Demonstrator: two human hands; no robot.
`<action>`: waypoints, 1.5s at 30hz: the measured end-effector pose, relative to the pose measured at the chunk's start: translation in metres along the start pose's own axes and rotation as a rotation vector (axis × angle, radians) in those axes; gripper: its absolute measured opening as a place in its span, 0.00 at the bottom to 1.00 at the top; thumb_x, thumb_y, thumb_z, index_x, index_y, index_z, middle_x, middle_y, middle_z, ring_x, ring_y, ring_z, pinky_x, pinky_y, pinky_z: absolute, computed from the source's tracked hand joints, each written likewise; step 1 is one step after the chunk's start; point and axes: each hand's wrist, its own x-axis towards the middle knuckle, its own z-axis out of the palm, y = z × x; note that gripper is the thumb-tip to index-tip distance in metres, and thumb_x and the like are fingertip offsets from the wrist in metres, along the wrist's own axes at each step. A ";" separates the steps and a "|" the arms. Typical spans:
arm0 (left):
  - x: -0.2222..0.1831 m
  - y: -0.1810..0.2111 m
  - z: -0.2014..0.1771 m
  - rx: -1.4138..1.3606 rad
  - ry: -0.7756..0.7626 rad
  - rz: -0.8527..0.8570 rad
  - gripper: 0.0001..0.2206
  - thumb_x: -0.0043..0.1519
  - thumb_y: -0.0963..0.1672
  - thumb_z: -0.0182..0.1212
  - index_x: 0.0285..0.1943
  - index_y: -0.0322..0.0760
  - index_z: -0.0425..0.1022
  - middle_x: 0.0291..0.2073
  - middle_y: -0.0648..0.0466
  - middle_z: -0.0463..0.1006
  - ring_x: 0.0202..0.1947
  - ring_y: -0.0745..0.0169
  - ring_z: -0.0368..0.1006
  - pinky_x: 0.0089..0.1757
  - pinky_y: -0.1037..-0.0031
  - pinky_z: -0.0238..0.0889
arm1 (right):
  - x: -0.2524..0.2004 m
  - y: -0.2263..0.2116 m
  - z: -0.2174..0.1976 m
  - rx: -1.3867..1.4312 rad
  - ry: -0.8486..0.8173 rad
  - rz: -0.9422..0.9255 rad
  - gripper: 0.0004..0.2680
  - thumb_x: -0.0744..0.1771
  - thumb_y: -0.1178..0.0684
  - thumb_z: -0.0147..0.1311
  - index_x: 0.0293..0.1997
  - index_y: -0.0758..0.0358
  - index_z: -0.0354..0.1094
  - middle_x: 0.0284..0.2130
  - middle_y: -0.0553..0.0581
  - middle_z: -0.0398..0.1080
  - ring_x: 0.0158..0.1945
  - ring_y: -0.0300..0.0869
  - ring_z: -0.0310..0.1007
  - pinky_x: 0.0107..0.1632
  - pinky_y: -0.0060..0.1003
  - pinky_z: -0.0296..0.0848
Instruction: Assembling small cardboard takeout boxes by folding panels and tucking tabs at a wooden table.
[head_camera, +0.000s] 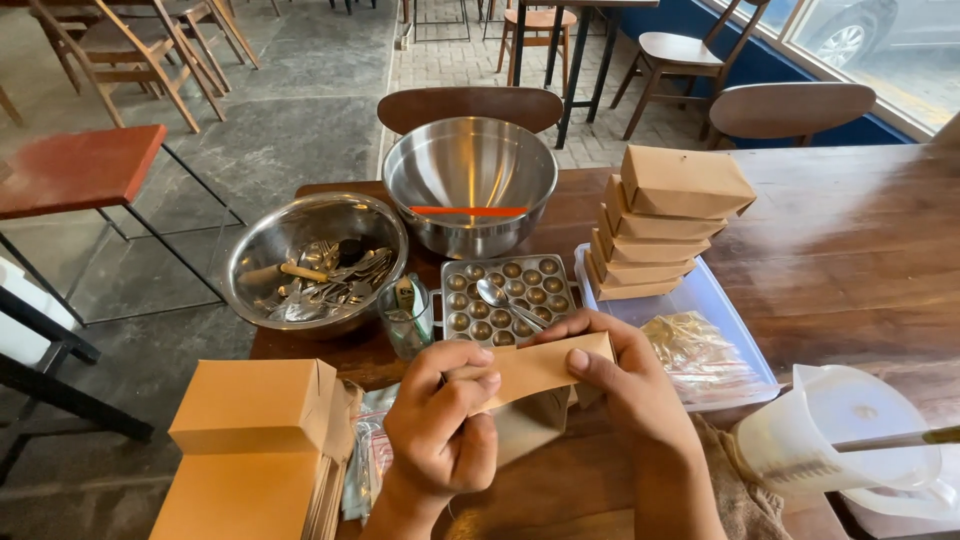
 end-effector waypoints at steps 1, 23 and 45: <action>0.001 0.001 -0.001 0.000 -0.001 -0.001 0.07 0.57 0.38 0.48 0.33 0.28 0.73 0.37 0.36 0.76 0.38 0.48 0.77 0.40 0.66 0.76 | 0.001 0.008 -0.005 0.001 0.000 0.001 0.15 0.60 0.46 0.62 0.42 0.68 0.75 0.40 0.64 0.81 0.41 0.46 0.79 0.43 0.36 0.74; 0.024 0.013 -0.005 -0.135 -0.246 -0.646 0.08 0.58 0.46 0.66 0.38 0.38 0.84 0.32 0.55 0.86 0.33 0.66 0.82 0.35 0.77 0.73 | -0.001 -0.001 -0.007 -0.188 0.017 -0.067 0.12 0.63 0.46 0.61 0.38 0.67 0.77 0.31 0.57 0.78 0.32 0.41 0.74 0.33 0.33 0.69; 0.025 0.020 -0.019 -0.141 -0.243 -0.488 0.05 0.59 0.43 0.66 0.37 0.35 0.82 0.35 0.51 0.87 0.39 0.60 0.85 0.46 0.71 0.78 | -0.007 0.005 -0.019 -0.342 -0.096 -0.243 0.10 0.67 0.53 0.56 0.44 0.65 0.82 0.43 0.58 0.84 0.61 0.47 0.77 0.66 0.44 0.70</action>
